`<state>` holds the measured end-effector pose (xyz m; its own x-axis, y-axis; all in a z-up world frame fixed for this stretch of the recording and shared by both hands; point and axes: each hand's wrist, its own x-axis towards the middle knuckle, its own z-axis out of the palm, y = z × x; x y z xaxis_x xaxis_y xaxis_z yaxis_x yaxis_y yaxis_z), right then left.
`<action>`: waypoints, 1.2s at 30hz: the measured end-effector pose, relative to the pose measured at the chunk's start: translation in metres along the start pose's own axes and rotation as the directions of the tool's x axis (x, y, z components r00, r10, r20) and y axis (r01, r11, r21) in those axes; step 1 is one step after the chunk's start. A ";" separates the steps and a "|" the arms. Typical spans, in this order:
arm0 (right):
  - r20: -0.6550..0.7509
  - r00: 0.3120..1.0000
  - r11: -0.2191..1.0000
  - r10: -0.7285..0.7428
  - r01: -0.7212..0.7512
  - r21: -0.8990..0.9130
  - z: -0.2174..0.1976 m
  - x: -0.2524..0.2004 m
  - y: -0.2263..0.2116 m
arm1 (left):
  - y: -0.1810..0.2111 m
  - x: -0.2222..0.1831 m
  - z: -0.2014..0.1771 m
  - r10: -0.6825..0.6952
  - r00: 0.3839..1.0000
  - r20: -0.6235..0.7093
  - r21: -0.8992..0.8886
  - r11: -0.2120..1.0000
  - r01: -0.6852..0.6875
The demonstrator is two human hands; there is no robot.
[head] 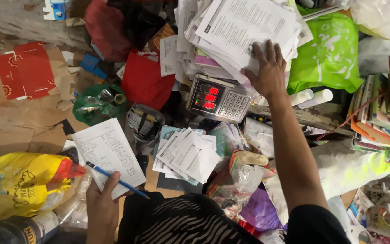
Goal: Weighing stacks of paper and plastic bags on a digital scale and recording the weights in a notepad.
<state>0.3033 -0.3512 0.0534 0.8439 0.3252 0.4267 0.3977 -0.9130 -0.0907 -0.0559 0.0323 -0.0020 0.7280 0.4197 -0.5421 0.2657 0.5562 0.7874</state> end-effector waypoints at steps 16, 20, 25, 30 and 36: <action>-0.059 0.987 0.944 -0.151 0.162 0.286 -0.015 -0.101 -0.055 | 0.011 -0.007 0.010 0.050 0.998 -0.025 -0.082 0.995 -0.052; -0.023 0.989 0.952 -0.149 0.149 0.267 0.028 -0.181 -0.088 | 0.005 -0.004 0.002 0.035 0.998 -0.043 -0.063 0.997 -0.038; 0.325 0.946 0.956 -0.018 -0.079 0.284 0.107 -0.291 -0.117 | 0.006 -0.003 -0.011 0.014 0.999 -0.050 -0.025 1.000 -0.016; 0.884 0.454 0.985 0.112 -0.165 -0.041 0.189 -0.419 -0.118 | 0.007 -0.010 -0.023 -0.032 0.998 -0.063 0.005 0.999 0.032; 0.948 0.295 0.964 0.123 -0.261 -0.044 0.299 -0.521 -0.089 | 0.009 -0.002 -0.039 0.000 0.998 -0.058 -0.002 1.000 0.000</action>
<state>-0.0639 -0.3652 -0.4298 0.6391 0.2170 -0.7379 0.1474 -0.9761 -0.1594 -0.0794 0.0645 -0.0052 0.6902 0.4607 -0.5581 0.2642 0.5576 0.7870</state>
